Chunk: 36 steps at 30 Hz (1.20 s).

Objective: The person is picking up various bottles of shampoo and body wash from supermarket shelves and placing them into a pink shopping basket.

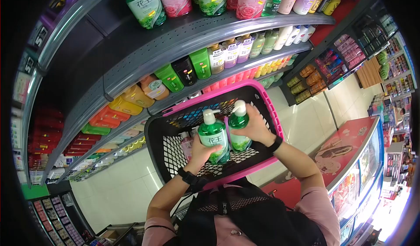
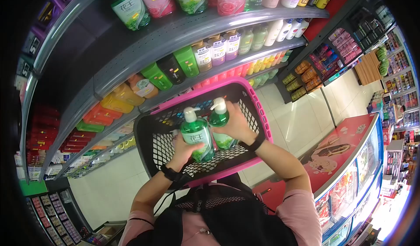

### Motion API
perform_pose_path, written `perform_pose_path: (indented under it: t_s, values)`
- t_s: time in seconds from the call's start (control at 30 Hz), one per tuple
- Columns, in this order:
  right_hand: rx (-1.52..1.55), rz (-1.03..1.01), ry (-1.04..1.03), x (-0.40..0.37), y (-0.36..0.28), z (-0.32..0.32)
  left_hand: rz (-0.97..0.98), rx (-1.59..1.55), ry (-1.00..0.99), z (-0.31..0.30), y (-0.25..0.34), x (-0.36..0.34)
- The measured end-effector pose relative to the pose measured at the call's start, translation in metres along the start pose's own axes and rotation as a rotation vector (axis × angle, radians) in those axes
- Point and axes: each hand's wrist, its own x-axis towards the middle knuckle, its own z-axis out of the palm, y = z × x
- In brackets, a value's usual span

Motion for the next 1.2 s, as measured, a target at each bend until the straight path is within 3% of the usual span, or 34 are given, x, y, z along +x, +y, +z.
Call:
perform_pose_path:
  t_s: [0.07, 0.1, 0.17, 0.27, 0.3, 0.37, 0.43, 0.6, 0.7, 0.83, 0.9, 0.93, 0.97, 1.03, 1.07, 1.2]
  values:
    - [-0.058, 0.108, -0.090, 0.006, 0.047, 0.031, -0.223, -0.008, -0.040, -0.008, -0.045, 0.013]
    - [-0.112, 0.158, -0.151, 0.010, 0.063, 0.043, -0.221, -0.008, -0.040, -0.012, -0.066, 0.018]
    - [-0.141, 0.279, -0.177, 0.018, 0.090, 0.068, -0.455, 0.135, 0.084, -0.017, -0.106, 0.035]
    - [-0.169, 0.360, -0.270, 0.031, 0.145, 0.103, -0.518, 0.110, 0.208, -0.021, -0.161, 0.056]
    - [-0.256, 0.518, -0.292, 0.033, 0.168, 0.121, -0.574, 0.119, 0.242, -0.020, -0.173, 0.060]
    - [-0.271, 0.592, -0.377, 0.039, 0.170, 0.124, -0.579, 0.256, 0.364, -0.041, -0.254, 0.070]
    - [-0.333, 0.654, -0.488, 0.042, 0.180, 0.135, -0.636, 0.626, 0.432, -0.035, -0.248, 0.071]
    - [-0.359, 0.732, -0.575, 0.044, 0.213, 0.166, -0.655, 0.579, 0.351, -0.023, -0.231, 0.076]
    - [-0.350, 0.820, -0.606, 0.047, 0.205, 0.163, -0.614, 0.339, 0.312, -0.010, -0.210, 0.077]
    - [-0.292, 0.835, -0.587, 0.042, 0.224, 0.178, -0.573, 0.319, 0.335, -0.019, -0.254, 0.075]
    - [-0.315, 0.811, -0.528, 0.038, 0.238, 0.190, -0.706, 0.667, 0.349, -0.011, -0.240, 0.079]
    - [-0.404, 0.674, -0.496, 0.036, 0.246, 0.194, -0.655, 0.665, 0.317, -0.030, -0.294, 0.078]
    - [-0.405, 0.667, -0.496, 0.036, 0.249, 0.193, -0.652, 0.664, 0.323, -0.030, -0.289, 0.081]
    - [-0.401, 0.791, -0.479, 0.038, 0.254, 0.190, -0.690, 0.655, 0.166, -0.029, -0.280, 0.085]
    - [-0.390, 0.821, -0.472, 0.039, 0.255, 0.191, -0.657, 0.724, 0.119, -0.038, -0.302, 0.086]
    - [-0.413, 0.838, -0.511, 0.041, 0.248, 0.189, -0.595, 0.797, 0.046, -0.033, -0.299, 0.086]
